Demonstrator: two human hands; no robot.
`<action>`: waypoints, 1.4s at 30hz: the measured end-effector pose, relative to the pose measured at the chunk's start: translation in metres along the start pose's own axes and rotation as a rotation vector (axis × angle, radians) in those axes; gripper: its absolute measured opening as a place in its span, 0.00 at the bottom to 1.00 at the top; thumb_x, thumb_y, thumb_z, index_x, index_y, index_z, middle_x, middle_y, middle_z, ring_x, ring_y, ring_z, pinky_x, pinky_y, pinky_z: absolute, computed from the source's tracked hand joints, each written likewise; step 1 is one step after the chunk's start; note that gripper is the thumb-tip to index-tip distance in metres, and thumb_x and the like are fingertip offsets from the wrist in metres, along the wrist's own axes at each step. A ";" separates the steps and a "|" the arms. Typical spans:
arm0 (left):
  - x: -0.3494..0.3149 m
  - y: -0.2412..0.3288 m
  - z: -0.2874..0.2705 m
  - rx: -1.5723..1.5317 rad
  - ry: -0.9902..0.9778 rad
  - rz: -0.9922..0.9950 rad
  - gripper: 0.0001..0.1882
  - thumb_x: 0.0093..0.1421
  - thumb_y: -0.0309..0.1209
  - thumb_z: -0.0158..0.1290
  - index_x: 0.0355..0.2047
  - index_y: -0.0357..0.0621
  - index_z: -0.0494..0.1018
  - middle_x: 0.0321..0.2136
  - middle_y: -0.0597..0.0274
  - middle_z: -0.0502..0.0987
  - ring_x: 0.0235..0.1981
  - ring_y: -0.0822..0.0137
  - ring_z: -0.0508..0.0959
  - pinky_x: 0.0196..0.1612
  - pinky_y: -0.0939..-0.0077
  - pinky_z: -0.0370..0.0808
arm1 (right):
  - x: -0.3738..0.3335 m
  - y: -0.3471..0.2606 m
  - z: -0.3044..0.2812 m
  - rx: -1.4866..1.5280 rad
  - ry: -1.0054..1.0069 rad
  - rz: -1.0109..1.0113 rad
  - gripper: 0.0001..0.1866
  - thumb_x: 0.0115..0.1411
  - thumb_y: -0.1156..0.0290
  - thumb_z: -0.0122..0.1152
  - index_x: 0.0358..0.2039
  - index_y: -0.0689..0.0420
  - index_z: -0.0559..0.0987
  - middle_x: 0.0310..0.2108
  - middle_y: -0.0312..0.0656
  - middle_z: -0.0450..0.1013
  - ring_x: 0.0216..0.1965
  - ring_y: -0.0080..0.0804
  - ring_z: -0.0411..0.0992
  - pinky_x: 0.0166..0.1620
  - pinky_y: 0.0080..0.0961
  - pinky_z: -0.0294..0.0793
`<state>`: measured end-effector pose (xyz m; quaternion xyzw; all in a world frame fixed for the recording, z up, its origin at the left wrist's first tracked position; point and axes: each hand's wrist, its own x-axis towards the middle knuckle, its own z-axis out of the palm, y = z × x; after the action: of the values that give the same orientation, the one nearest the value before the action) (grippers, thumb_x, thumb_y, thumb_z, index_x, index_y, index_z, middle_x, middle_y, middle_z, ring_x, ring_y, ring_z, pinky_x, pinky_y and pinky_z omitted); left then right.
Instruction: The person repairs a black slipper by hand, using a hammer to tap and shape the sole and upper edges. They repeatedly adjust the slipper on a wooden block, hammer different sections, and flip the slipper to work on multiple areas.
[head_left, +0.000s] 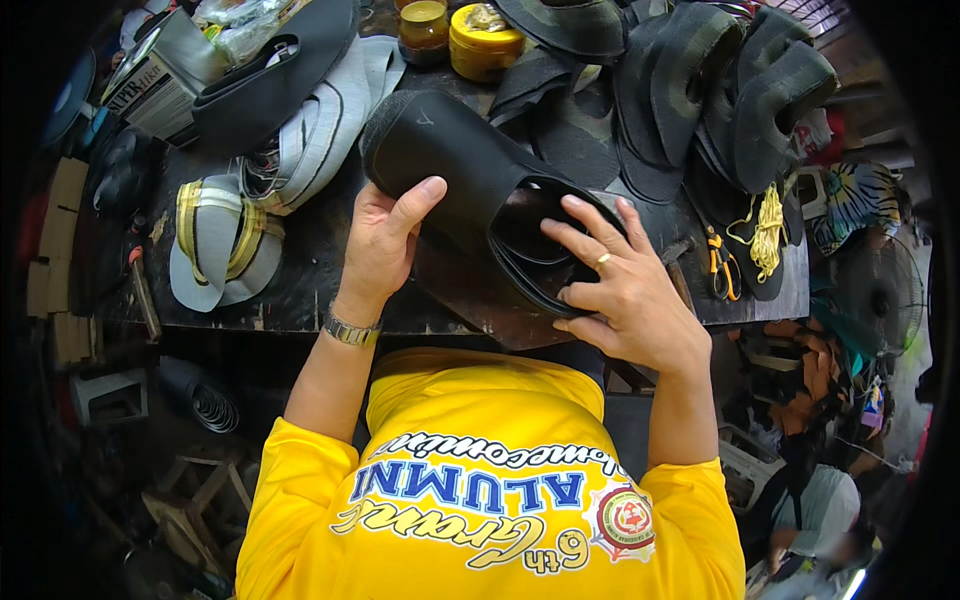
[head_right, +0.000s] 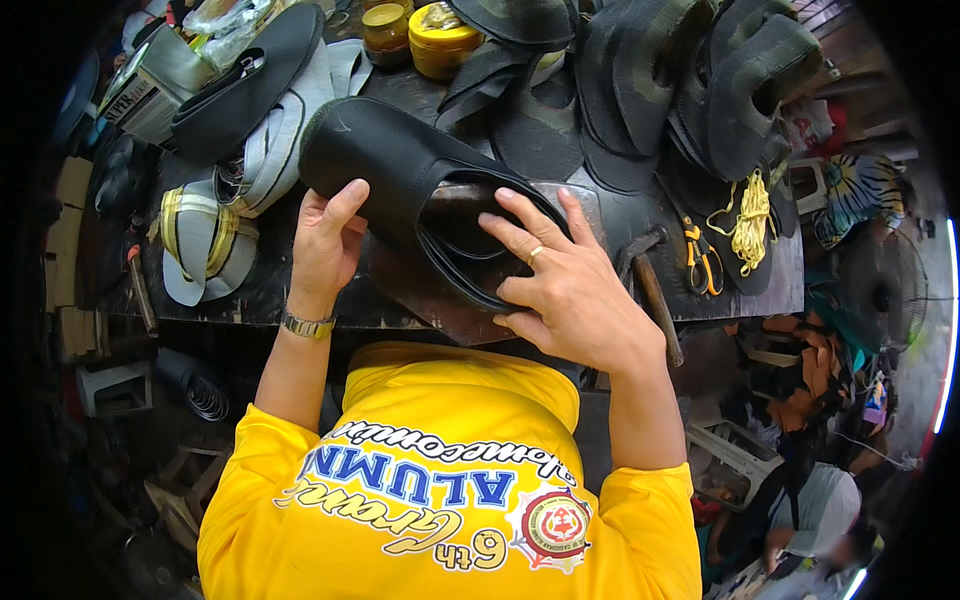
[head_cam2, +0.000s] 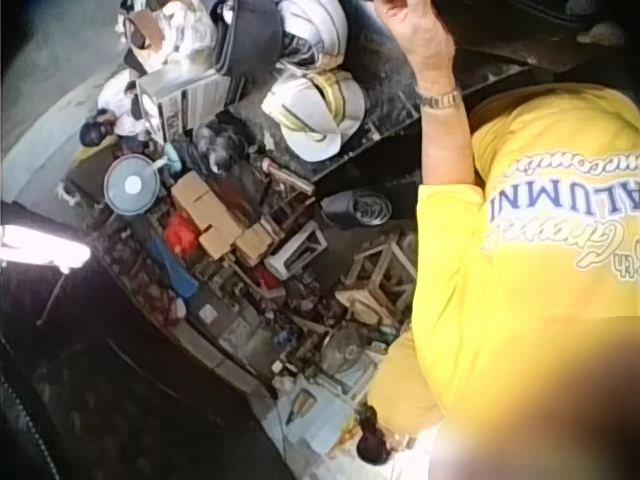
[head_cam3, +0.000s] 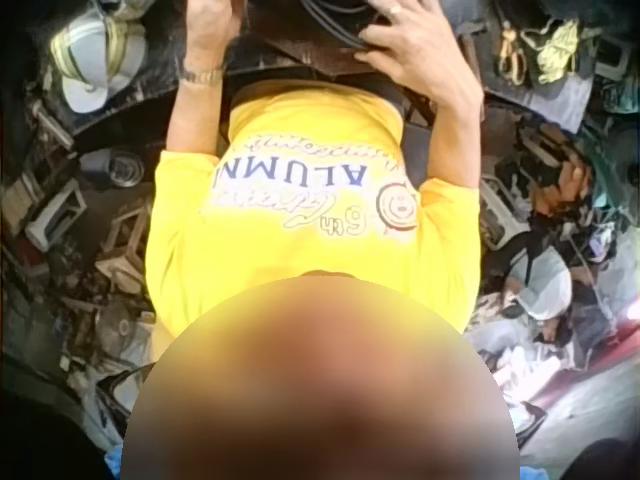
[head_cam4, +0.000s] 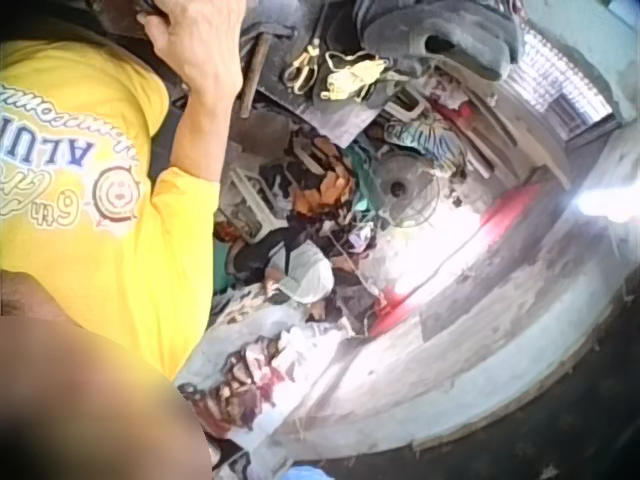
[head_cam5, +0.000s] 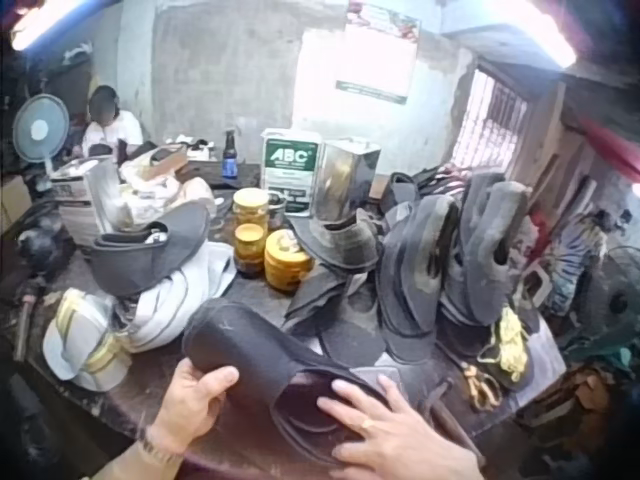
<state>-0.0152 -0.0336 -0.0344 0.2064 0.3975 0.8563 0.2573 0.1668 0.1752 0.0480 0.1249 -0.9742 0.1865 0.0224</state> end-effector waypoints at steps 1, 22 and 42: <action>-0.001 -0.001 -0.004 0.010 0.039 -0.003 0.15 0.66 0.24 0.60 0.53 0.39 0.77 0.48 0.61 0.82 0.47 0.70 0.82 0.55 0.73 0.77 | 0.007 0.001 0.004 -0.033 0.023 -0.025 0.10 0.48 0.64 0.76 0.27 0.55 0.84 0.54 0.49 0.76 0.67 0.47 0.65 0.73 0.61 0.48; 0.015 0.028 -0.025 0.285 -0.098 -0.236 0.19 0.63 0.27 0.63 0.54 0.38 0.77 0.48 0.63 0.82 0.44 0.72 0.82 0.47 0.78 0.80 | -0.012 -0.029 0.051 0.106 0.168 -0.083 0.17 0.53 0.59 0.77 0.40 0.52 0.83 0.24 0.36 0.75 0.33 0.31 0.76 0.70 0.62 0.57; 0.017 0.002 -0.027 0.128 -0.056 -0.395 0.17 0.67 0.33 0.60 0.52 0.36 0.77 0.45 0.59 0.84 0.43 0.70 0.84 0.47 0.76 0.82 | 0.036 -0.005 0.035 0.129 0.405 0.390 0.18 0.63 0.68 0.66 0.51 0.62 0.79 0.45 0.59 0.78 0.45 0.59 0.78 0.49 0.45 0.77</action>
<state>-0.0441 -0.0398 -0.0460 0.1644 0.4764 0.7562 0.4174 0.1338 0.1493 0.0209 -0.1032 -0.9417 0.2701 0.1722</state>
